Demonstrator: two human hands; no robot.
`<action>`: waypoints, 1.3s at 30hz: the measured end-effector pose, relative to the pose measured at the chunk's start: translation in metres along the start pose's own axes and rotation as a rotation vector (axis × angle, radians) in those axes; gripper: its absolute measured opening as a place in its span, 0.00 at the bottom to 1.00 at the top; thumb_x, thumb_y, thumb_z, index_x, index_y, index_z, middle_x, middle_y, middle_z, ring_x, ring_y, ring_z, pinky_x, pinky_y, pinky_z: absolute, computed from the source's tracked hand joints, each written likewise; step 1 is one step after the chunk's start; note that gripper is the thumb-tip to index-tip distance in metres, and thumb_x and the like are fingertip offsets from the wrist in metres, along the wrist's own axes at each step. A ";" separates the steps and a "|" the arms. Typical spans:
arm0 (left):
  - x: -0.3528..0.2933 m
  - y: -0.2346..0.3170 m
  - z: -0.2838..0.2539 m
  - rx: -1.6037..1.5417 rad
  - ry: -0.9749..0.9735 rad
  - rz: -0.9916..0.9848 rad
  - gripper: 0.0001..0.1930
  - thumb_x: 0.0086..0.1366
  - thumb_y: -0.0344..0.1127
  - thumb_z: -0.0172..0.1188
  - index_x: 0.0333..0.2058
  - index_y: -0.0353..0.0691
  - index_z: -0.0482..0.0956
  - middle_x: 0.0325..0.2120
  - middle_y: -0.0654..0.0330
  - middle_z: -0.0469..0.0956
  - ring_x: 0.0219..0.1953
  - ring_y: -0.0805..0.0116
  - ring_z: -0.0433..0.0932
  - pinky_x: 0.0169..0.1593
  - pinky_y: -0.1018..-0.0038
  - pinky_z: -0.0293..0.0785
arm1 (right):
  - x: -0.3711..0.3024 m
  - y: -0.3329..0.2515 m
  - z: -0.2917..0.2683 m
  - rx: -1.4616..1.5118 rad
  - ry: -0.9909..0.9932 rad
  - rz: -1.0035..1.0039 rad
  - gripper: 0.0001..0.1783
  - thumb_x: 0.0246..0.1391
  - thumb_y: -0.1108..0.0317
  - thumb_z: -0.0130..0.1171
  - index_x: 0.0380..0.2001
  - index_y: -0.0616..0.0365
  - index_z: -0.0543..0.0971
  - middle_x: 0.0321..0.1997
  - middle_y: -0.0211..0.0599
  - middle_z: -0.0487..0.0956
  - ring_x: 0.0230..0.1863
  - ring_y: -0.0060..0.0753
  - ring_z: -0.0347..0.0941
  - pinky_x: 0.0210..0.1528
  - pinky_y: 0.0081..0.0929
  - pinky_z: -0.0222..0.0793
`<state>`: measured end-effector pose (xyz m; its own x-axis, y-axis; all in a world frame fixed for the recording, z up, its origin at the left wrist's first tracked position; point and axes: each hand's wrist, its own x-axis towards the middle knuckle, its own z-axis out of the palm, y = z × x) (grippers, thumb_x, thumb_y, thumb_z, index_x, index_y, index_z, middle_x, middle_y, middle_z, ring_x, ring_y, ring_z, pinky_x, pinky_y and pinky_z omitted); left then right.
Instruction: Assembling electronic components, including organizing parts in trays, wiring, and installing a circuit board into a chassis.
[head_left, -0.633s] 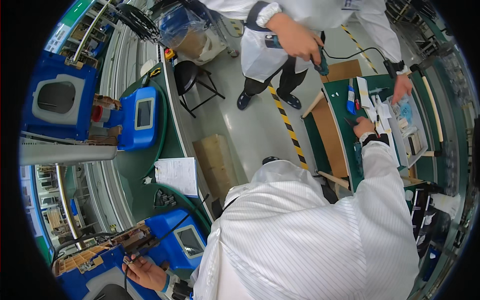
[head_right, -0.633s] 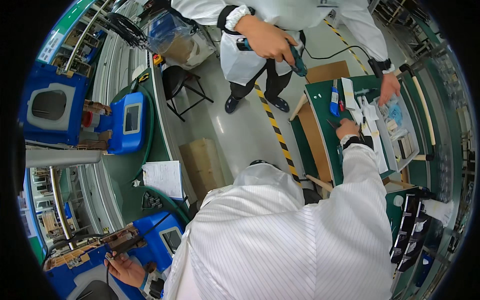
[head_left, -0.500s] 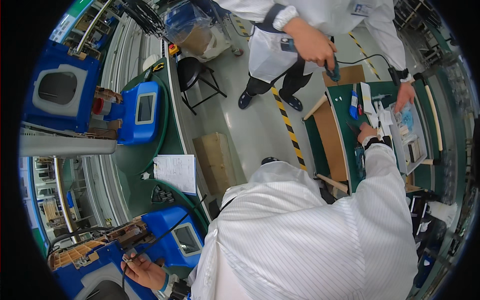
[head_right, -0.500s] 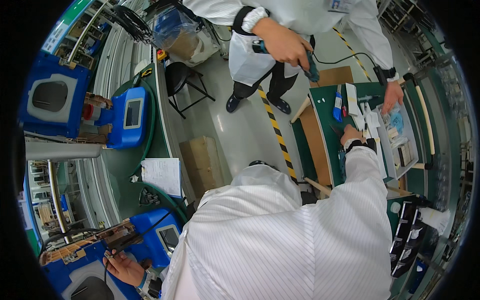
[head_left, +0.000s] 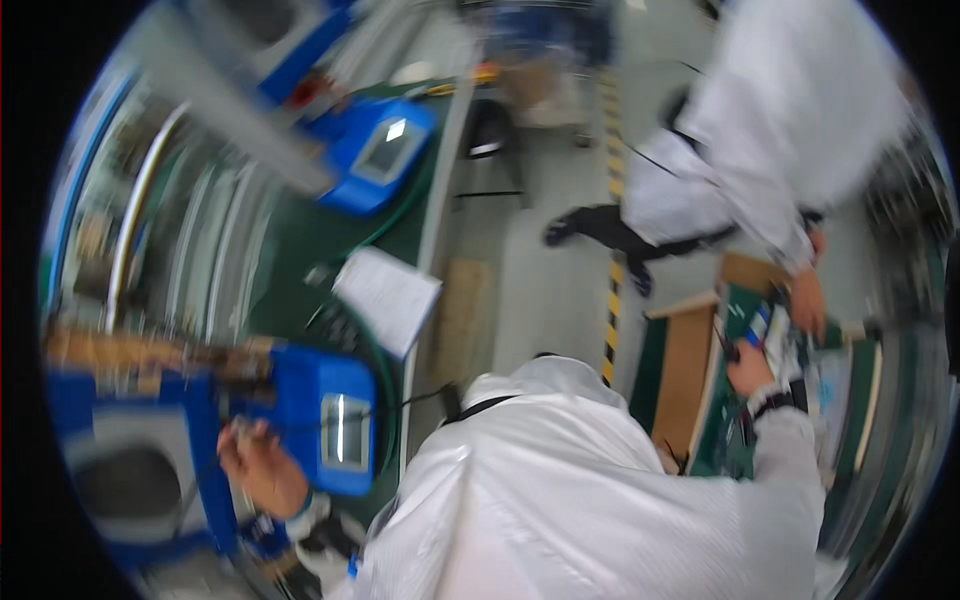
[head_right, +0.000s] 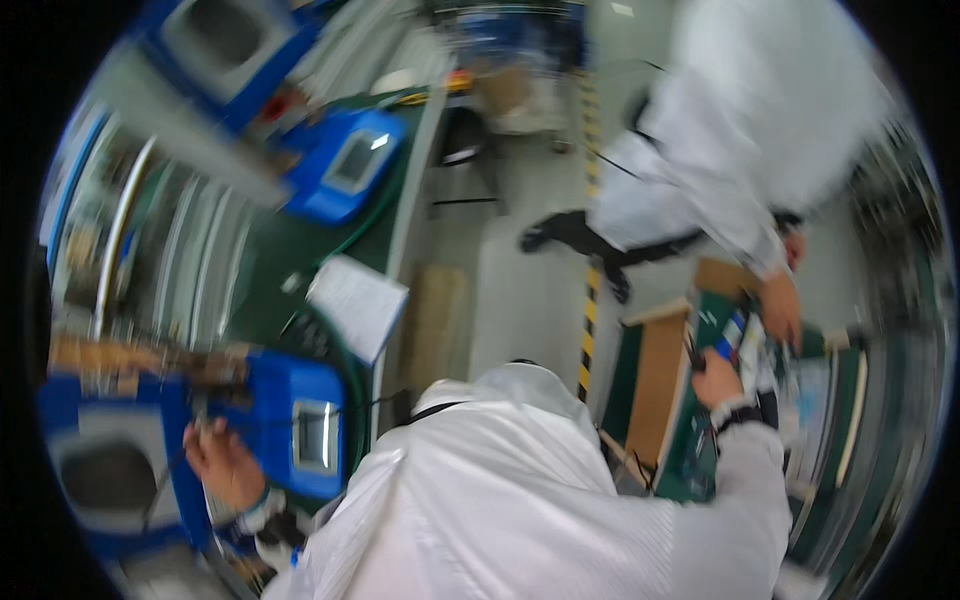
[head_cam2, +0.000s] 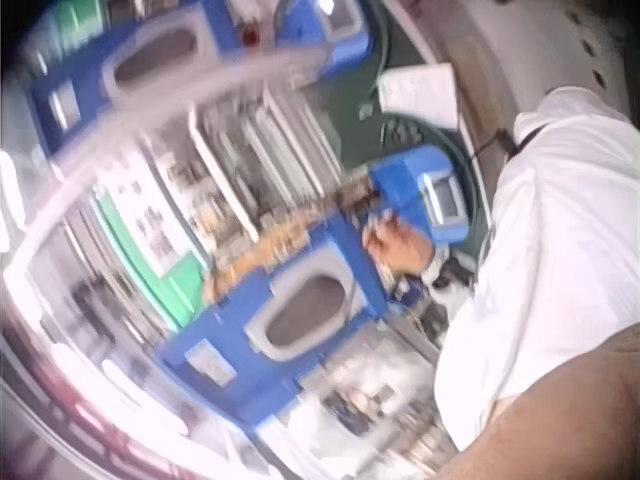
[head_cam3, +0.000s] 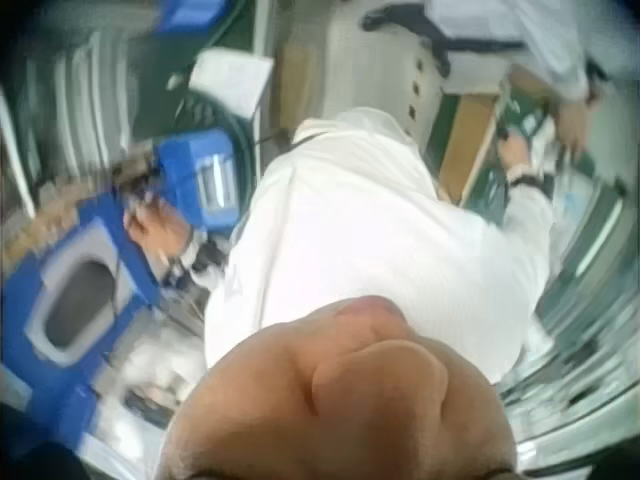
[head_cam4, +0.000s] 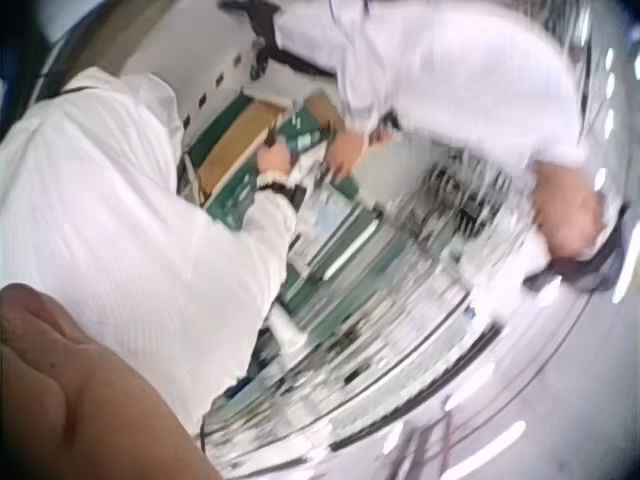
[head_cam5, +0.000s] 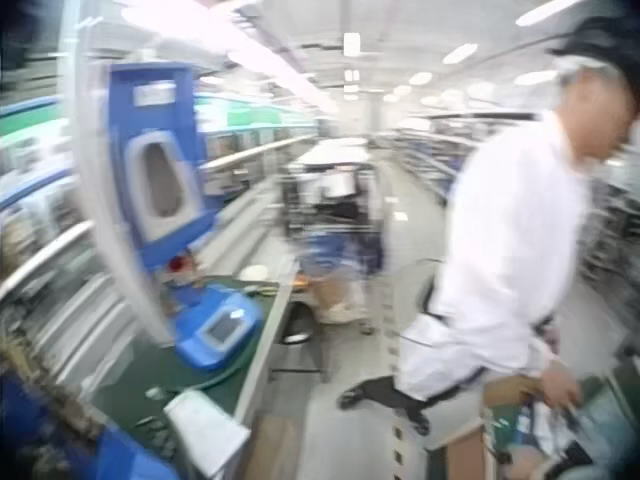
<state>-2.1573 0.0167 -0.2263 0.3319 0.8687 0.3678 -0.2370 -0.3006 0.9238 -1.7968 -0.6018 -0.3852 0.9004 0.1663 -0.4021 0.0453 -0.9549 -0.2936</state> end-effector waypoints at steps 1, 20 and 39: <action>-0.003 0.000 0.004 -0.011 -0.013 -0.048 0.21 0.68 0.31 0.58 0.57 0.40 0.64 0.46 0.58 0.74 0.46 0.67 0.77 0.40 0.77 0.74 | 0.001 -0.028 -0.003 0.065 -0.030 -0.152 0.12 0.50 0.69 0.55 0.38 0.61 0.78 0.37 0.60 0.79 0.41 0.65 0.75 0.44 0.46 0.71; -0.057 0.049 0.052 -0.435 0.067 -0.305 0.12 0.68 0.26 0.56 0.50 0.37 0.72 0.39 0.54 0.79 0.44 0.52 0.83 0.36 0.69 0.82 | -0.064 -0.402 0.007 0.774 -1.344 -0.590 0.11 0.60 0.72 0.54 0.46 0.58 0.69 0.44 0.39 0.78 0.34 0.20 0.68 0.34 0.20 0.66; -0.065 0.042 0.053 -0.337 0.081 -0.231 0.13 0.66 0.25 0.58 0.49 0.34 0.71 0.39 0.52 0.79 0.42 0.56 0.83 0.34 0.70 0.83 | -0.123 -0.513 -0.009 0.139 -0.697 -1.539 0.28 0.45 0.86 0.45 0.54 0.66 0.67 0.47 0.58 0.72 0.49 0.59 0.68 0.52 0.44 0.65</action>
<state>-2.1404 -0.0735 -0.2060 0.3415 0.9304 0.1332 -0.4549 0.0396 0.8896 -1.9272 -0.1348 -0.1769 -0.2872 0.9570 0.0412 0.5632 0.2035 -0.8008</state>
